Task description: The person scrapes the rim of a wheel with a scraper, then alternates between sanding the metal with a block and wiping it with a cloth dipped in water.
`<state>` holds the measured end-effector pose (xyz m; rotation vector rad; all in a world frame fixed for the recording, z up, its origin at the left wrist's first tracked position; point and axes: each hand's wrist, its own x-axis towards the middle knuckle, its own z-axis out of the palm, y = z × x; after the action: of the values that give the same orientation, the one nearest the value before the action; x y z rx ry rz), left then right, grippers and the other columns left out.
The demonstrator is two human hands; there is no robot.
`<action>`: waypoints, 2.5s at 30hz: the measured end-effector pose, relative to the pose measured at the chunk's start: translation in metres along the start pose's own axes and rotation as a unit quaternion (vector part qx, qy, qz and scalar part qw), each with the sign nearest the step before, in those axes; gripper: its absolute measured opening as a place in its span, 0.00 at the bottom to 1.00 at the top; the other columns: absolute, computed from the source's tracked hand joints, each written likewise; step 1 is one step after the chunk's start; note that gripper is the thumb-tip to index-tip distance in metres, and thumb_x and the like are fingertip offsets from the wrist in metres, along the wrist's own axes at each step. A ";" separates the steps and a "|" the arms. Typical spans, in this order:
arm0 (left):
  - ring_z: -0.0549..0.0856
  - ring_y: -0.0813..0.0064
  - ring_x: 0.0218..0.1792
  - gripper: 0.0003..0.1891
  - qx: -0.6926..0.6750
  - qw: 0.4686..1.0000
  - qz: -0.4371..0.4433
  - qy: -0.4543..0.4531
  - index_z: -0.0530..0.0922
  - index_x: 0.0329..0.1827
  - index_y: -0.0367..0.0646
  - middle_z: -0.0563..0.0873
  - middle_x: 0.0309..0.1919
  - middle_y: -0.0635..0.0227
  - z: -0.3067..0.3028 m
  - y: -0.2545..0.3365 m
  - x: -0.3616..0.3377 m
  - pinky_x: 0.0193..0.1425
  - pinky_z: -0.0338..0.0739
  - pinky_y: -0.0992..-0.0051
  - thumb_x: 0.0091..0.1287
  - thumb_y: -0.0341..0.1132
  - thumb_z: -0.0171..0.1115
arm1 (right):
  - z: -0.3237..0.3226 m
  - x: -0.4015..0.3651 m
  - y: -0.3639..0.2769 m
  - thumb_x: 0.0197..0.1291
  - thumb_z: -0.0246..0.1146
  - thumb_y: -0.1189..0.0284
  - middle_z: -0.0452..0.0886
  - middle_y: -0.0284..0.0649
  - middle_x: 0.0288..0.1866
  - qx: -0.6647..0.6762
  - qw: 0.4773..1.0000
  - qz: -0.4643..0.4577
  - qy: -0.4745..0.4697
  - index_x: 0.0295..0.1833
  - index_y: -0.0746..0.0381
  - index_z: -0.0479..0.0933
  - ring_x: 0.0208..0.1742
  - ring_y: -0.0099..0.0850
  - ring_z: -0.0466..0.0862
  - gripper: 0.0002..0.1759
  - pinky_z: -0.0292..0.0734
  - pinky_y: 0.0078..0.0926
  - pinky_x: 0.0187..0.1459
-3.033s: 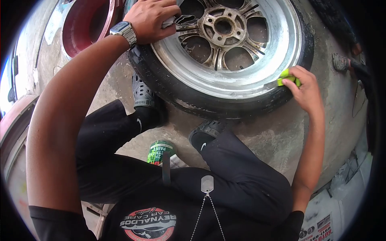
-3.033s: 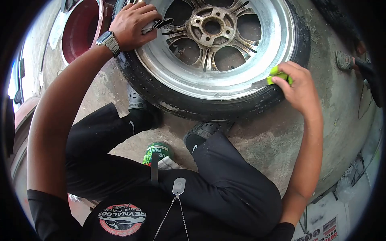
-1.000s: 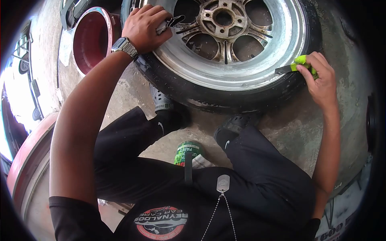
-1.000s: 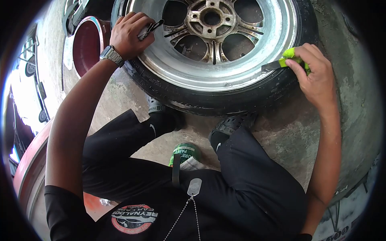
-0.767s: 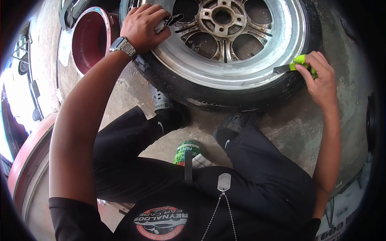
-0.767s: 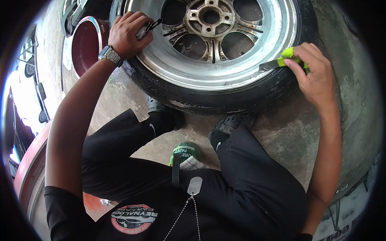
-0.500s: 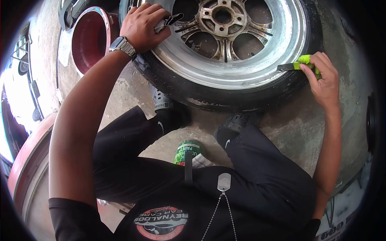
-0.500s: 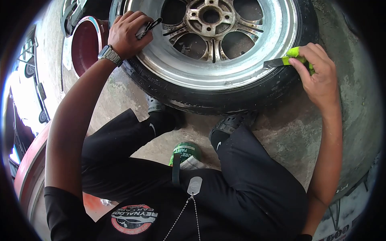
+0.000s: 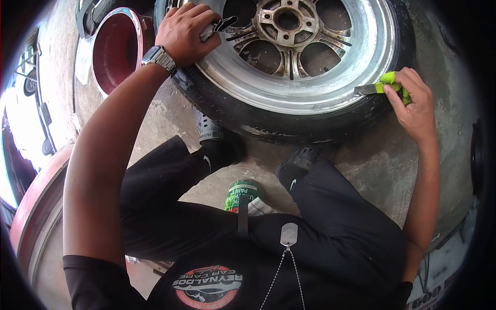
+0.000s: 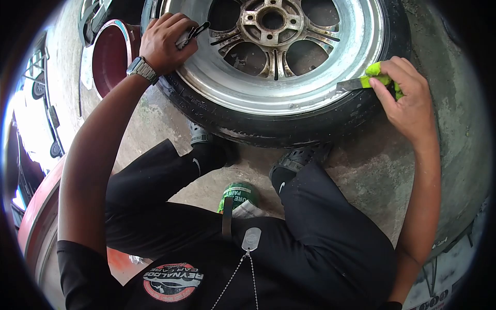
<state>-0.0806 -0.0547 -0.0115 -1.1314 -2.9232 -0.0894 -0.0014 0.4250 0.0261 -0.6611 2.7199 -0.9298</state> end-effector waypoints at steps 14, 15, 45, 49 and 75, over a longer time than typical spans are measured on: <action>0.87 0.65 0.55 0.15 -0.003 1.000 -0.002 -0.001 0.88 0.52 0.51 0.88 0.47 0.73 -0.001 0.001 0.001 0.61 0.79 0.61 0.62 0.40 0.72 | -0.001 0.000 0.014 0.64 0.77 0.74 0.83 0.37 0.38 0.068 0.993 0.095 -0.030 0.47 0.68 0.85 0.37 0.27 0.81 0.12 0.75 0.29 0.42; 0.87 0.65 0.54 0.15 -0.006 1.000 -0.003 -0.001 0.88 0.52 0.51 0.89 0.47 0.73 0.000 0.001 0.002 0.61 0.79 0.61 0.62 0.40 0.72 | -0.001 0.000 0.016 0.64 0.77 0.75 0.82 0.37 0.37 0.071 0.993 0.096 -0.023 0.47 0.68 0.84 0.37 0.26 0.80 0.11 0.74 0.27 0.42; 0.88 0.63 0.50 0.15 0.008 1.000 0.010 -0.004 0.89 0.51 0.48 0.90 0.45 0.72 -0.001 0.004 0.006 0.60 0.81 0.62 0.61 0.38 0.71 | -0.008 0.001 0.026 0.64 0.75 0.77 0.79 0.35 0.38 0.056 0.993 0.080 -0.061 0.45 0.69 0.83 0.40 0.24 0.78 0.09 0.72 0.24 0.45; 0.88 0.62 0.50 0.15 0.004 1.000 0.001 -0.011 0.89 0.51 0.48 0.90 0.46 0.72 -0.003 0.006 0.006 0.61 0.81 0.61 0.62 0.38 0.71 | -0.004 0.003 0.017 0.63 0.76 0.77 0.78 0.35 0.38 0.051 0.994 0.068 -0.064 0.45 0.69 0.82 0.39 0.25 0.78 0.10 0.72 0.25 0.45; 0.88 0.63 0.54 0.16 0.009 1.000 0.006 -0.010 0.89 0.52 0.48 0.90 0.47 0.71 -0.002 0.003 0.004 0.62 0.80 0.60 0.62 0.39 0.71 | -0.007 0.011 0.019 0.63 0.76 0.76 0.74 0.37 0.36 0.033 0.996 0.063 -0.063 0.44 0.69 0.80 0.36 0.28 0.74 0.12 0.69 0.29 0.41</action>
<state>-0.0817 -0.0495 -0.0091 -1.1532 -2.9289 -0.0508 -0.0200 0.4370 0.0195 -0.5113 2.5754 -0.9124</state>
